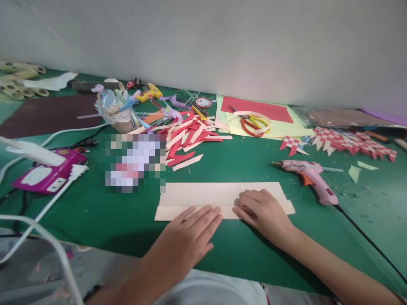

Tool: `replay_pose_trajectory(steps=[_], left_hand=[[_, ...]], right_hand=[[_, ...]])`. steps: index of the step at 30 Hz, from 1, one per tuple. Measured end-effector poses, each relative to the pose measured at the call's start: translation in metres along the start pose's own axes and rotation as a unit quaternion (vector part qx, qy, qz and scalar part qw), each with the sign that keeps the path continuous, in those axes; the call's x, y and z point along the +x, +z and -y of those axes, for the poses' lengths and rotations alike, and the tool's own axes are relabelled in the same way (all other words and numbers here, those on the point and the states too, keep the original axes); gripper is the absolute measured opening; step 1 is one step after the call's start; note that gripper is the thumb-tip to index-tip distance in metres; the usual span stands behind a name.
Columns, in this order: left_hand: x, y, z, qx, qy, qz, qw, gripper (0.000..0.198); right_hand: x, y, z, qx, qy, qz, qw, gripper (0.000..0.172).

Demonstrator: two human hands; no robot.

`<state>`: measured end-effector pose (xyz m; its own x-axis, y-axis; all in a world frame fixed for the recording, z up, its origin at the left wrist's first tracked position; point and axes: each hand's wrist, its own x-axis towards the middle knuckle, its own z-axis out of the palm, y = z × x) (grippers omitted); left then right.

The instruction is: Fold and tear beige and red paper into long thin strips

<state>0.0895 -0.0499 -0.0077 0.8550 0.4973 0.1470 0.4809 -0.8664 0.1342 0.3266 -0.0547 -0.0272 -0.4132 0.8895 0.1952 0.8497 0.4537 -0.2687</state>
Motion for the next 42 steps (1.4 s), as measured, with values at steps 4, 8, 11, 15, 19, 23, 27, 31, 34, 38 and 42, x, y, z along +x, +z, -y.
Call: replay_pose_trajectory(steps=[4,8,11,15,19,23,27,31,34,38,42], left_hand=[[0.015,0.009,-0.015,-0.062,-0.001,0.037,0.997,0.065],[0.005,0.006,-0.007,-0.099,-0.022,0.072,0.992,0.072],[-0.012,0.0,0.005,-0.097,-0.033,0.087,0.991,0.075],[-0.036,-0.006,0.021,-0.07,-0.038,0.094,0.992,0.079],[-0.051,-0.008,0.031,-0.054,-0.04,0.093,0.993,0.08],[-0.054,-0.01,0.033,-0.05,-0.041,0.087,0.994,0.077],[-0.053,-0.01,0.033,-0.043,-0.04,0.085,0.995,0.077],[-0.052,-0.009,0.033,-0.04,-0.04,0.07,0.996,0.078],[-0.052,-0.009,0.033,-0.036,-0.041,0.072,0.996,0.078],[-0.054,-0.009,0.031,-0.001,-0.027,0.086,0.996,0.079],[-0.048,-0.006,0.022,0.031,-0.012,0.06,0.998,0.086]], right_hand=[[0.0,-0.001,0.001,-0.008,-0.002,0.001,1.0,0.026],[0.0,-0.003,0.002,0.001,0.006,0.006,1.0,0.024],[0.0,-0.004,0.002,0.014,0.013,0.009,1.0,0.023],[0.001,-0.005,0.004,0.022,0.022,0.014,0.999,0.021],[0.0,-0.005,0.004,0.025,0.022,0.014,0.999,0.022],[-0.011,-0.01,-0.009,0.026,0.038,0.012,0.999,0.022],[-0.03,-0.02,-0.032,0.028,0.052,0.028,0.998,0.026],[-0.045,-0.026,-0.044,0.043,0.054,0.042,0.997,0.026],[-0.05,-0.023,-0.044,0.01,0.079,0.009,0.997,0.023],[-0.055,-0.019,-0.04,-0.051,0.13,-0.029,0.99,0.021],[-0.057,-0.017,-0.04,-0.073,0.143,-0.028,0.987,0.02]])
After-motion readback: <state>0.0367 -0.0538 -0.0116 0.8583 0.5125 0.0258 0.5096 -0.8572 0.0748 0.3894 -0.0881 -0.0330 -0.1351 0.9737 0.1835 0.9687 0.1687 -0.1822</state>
